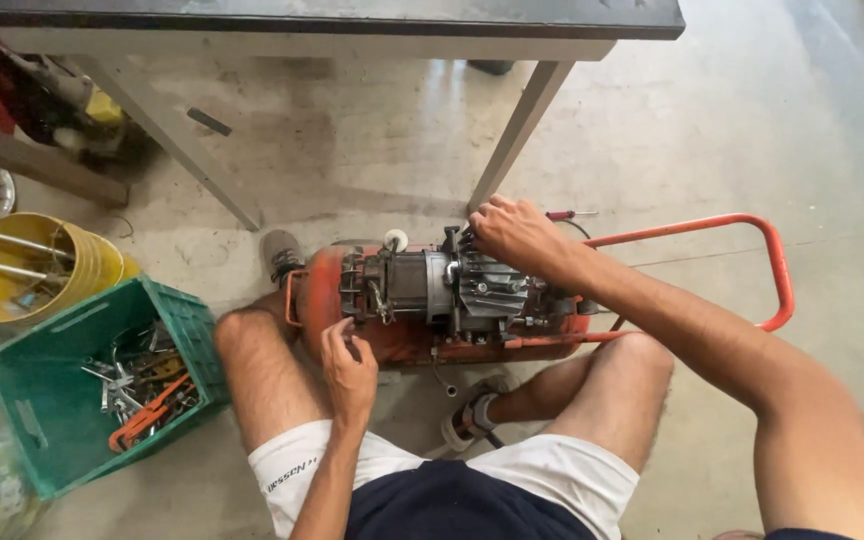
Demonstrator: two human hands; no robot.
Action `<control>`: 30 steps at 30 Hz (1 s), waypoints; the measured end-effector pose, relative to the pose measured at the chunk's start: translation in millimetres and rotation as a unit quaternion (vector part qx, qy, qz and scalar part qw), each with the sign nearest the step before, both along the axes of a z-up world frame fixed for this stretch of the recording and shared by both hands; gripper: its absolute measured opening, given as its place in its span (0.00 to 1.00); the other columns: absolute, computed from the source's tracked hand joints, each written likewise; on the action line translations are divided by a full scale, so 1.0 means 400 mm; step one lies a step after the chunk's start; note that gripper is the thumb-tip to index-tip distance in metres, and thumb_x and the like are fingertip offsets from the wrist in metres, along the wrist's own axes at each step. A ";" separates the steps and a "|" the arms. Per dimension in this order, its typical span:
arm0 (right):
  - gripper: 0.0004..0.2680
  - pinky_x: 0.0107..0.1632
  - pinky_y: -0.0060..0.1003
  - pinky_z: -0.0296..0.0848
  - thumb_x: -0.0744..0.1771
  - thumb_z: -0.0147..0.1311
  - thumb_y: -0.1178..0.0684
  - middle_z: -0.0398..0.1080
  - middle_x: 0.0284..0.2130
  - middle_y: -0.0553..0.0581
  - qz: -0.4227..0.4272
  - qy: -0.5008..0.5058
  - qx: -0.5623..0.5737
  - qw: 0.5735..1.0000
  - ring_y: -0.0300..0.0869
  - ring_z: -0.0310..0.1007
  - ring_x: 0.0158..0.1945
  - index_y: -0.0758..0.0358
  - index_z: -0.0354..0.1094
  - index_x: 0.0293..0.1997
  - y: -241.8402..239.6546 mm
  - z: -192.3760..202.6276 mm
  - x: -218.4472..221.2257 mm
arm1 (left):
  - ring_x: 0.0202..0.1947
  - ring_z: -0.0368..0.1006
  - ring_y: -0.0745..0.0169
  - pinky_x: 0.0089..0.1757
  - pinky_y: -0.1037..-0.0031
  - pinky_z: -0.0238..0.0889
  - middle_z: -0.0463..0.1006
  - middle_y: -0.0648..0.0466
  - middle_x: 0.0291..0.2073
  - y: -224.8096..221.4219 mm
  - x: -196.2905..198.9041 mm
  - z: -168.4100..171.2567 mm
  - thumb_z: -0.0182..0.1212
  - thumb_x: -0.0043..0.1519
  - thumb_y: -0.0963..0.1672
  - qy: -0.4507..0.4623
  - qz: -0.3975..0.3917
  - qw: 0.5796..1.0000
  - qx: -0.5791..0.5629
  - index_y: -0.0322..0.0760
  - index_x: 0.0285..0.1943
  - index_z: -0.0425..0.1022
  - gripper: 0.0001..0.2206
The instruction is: Disassembling an air compressor engine and cleaning internal components using a ratchet and scraper.
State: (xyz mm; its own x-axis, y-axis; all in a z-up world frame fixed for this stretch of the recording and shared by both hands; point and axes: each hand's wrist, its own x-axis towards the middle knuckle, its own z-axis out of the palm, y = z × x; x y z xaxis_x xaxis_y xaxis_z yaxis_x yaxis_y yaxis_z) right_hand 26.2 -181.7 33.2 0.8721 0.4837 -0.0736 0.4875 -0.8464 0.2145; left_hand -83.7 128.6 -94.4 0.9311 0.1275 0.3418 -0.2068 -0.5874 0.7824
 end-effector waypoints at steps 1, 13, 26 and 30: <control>0.08 0.37 0.39 0.79 0.65 0.55 0.46 0.73 0.29 0.54 0.000 0.000 0.002 1.000 0.46 0.77 0.42 0.58 0.71 0.37 0.002 -0.013 -0.006 | 0.41 0.76 0.46 0.43 0.62 0.71 0.73 0.50 0.43 0.008 -0.007 -0.004 0.52 0.61 0.36 0.000 0.000 1.000 0.002 0.35 0.56 0.72 0.15; 0.08 0.45 0.53 0.77 0.66 0.55 0.49 0.74 0.34 0.62 -0.022 0.108 0.178 0.978 0.57 0.75 0.46 0.62 0.67 0.43 -0.038 0.160 -0.025 | 0.40 0.76 0.44 0.42 0.61 0.71 0.73 0.48 0.44 0.005 -0.011 -0.013 0.54 0.61 0.37 0.009 0.009 1.000 0.008 0.37 0.56 0.73 0.15; 0.05 0.40 0.41 0.79 0.64 0.57 0.43 0.75 0.30 0.43 -0.053 0.063 0.046 0.996 0.41 0.78 0.42 0.45 0.75 0.37 -0.103 0.103 -0.060 | 0.40 0.77 0.48 0.42 0.62 0.72 0.73 0.51 0.44 -0.012 0.000 -0.028 0.54 0.61 0.38 0.025 0.002 1.000 0.005 0.40 0.56 0.73 0.15; 0.04 0.37 0.39 0.78 0.64 0.57 0.43 0.75 0.28 0.43 -0.055 0.023 -0.001 0.998 0.40 0.77 0.42 0.44 0.74 0.35 -0.094 0.090 -0.071 | 0.40 0.77 0.47 0.42 0.61 0.72 0.72 0.51 0.44 -0.006 0.000 -0.027 0.54 0.61 0.38 0.029 -0.001 1.000 0.011 0.39 0.56 0.73 0.15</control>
State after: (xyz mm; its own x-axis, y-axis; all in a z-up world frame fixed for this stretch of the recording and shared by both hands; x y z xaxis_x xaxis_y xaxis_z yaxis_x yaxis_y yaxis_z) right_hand -2.2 -219.2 69.3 0.9154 0.3853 -0.1166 0.4015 -0.8946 0.1961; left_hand -83.8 126.1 -105.0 0.9497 0.1193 0.2896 -0.1621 -0.6040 0.7803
